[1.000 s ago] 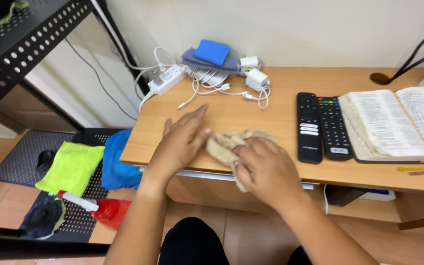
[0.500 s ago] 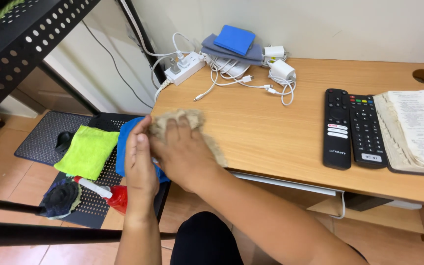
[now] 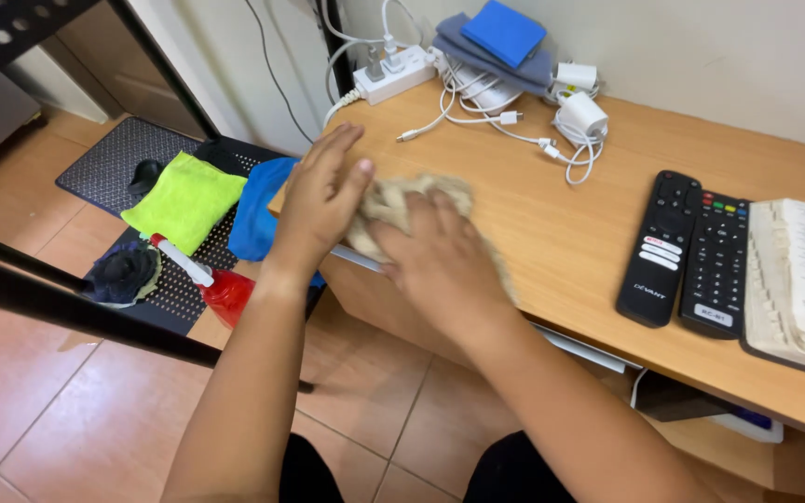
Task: The person cleans a wooden desk using a cloth. They move a power strip, cables, and a remote control to wipe the surface and edges. The person also wipes a book and a remote control before placing them back on the desk.
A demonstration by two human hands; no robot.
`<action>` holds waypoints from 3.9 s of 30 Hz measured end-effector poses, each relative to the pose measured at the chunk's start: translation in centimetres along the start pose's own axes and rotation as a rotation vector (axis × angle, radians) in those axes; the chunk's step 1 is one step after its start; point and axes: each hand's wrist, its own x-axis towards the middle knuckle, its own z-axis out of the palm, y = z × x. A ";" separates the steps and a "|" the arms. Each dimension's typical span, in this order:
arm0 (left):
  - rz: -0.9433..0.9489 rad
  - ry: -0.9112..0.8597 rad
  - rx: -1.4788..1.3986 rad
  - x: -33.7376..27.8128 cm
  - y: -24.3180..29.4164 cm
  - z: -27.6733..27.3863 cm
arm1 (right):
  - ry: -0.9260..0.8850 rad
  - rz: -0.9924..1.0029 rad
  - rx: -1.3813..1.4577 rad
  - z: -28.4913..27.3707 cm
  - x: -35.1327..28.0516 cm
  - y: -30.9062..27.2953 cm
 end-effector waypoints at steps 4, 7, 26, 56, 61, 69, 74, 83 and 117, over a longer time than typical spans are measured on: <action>0.015 -0.059 0.288 1.1 1.4 0.9 | 0.056 0.017 -0.010 -1.3 -3.5 1.7; 0.018 -0.101 0.369 0.8 1.2 1.2 | 0.099 0.074 -0.074 -2.4 -4.9 1.7; -0.026 -0.320 -0.199 2.0 -1.8 -1.2 | -0.048 0.361 -0.047 4.9 7.1 -3.6; 0.011 -0.493 0.000 2.1 -1.6 -1.4 | 0.390 0.130 -0.504 17.9 -0.3 -8.3; 0.030 -0.471 -0.028 1.7 -1.8 -1.9 | -0.004 0.456 -0.373 9.6 -5.4 -7.0; 0.035 -0.462 -0.040 1.3 -0.9 -2.2 | -0.401 1.009 -0.335 2.5 -9.6 -5.7; 0.038 -0.456 -0.106 1.5 -1.8 -2.1 | -0.460 0.765 -0.148 7.1 -0.8 -9.9; 0.059 -0.464 -0.119 1.7 -2.6 -2.1 | -0.359 0.490 0.015 12.7 5.0 -11.7; 0.144 -0.398 0.193 1.0 -1.2 -1.8 | -0.140 0.818 -0.335 10.1 -13.4 0.3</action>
